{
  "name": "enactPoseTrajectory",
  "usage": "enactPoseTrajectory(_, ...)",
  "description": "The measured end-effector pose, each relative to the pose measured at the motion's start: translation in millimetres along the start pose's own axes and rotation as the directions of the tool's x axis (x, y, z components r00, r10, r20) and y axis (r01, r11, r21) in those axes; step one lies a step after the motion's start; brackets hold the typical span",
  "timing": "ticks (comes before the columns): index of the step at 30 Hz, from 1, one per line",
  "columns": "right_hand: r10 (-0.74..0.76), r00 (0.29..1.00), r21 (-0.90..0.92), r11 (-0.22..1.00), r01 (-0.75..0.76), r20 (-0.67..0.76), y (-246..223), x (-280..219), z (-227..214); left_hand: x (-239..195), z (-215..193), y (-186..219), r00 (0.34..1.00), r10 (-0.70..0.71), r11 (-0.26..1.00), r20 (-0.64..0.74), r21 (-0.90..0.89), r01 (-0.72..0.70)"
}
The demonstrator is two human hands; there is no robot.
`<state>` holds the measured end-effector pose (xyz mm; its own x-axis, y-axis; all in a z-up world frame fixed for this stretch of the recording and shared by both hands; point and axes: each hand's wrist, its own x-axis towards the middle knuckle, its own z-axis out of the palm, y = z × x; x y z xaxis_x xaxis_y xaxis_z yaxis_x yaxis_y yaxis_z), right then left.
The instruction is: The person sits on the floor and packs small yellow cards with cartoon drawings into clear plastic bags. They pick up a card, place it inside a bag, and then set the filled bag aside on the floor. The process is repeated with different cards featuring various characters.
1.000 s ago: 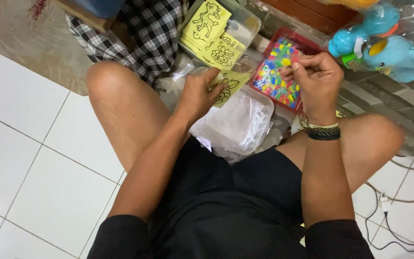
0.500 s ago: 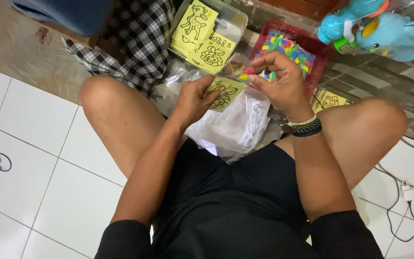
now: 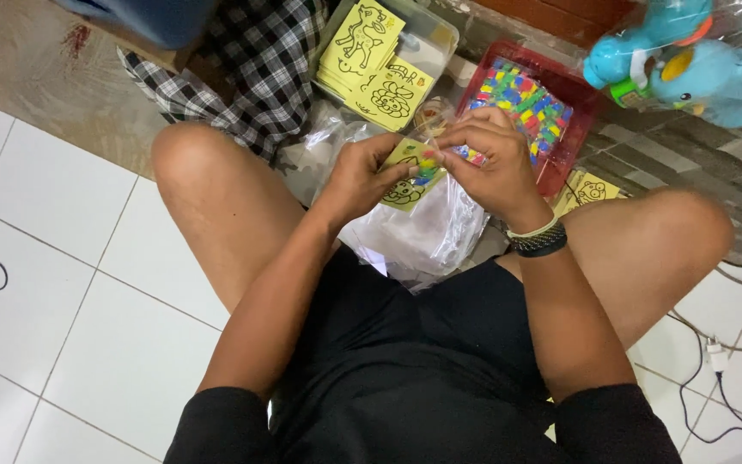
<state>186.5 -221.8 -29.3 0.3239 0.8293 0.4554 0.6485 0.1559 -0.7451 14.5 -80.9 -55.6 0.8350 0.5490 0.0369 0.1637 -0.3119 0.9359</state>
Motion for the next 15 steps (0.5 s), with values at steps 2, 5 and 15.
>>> enactPoseTrajectory(2, -0.176, 0.984, -0.1, 0.98, 0.173, -0.02, -7, 7, -2, 2, 1, -4, 0.998, -0.069, 0.992, 0.004, -0.103, 0.069)
enactPoseTrajectory(5, -0.17, 0.972, -0.141, 0.979, 0.148, -0.162, -75, 10, -21, 3, -2, -5, 0.992, -0.126, 0.975, -0.027, -0.189, 0.119)
enactPoseTrajectory(15, -0.139, 0.98, -0.331, 0.926, 0.18, 0.145, -205, -44, -41, 8, -10, 18, 0.993, -0.101, 0.956, -0.066, -0.282, 0.078)
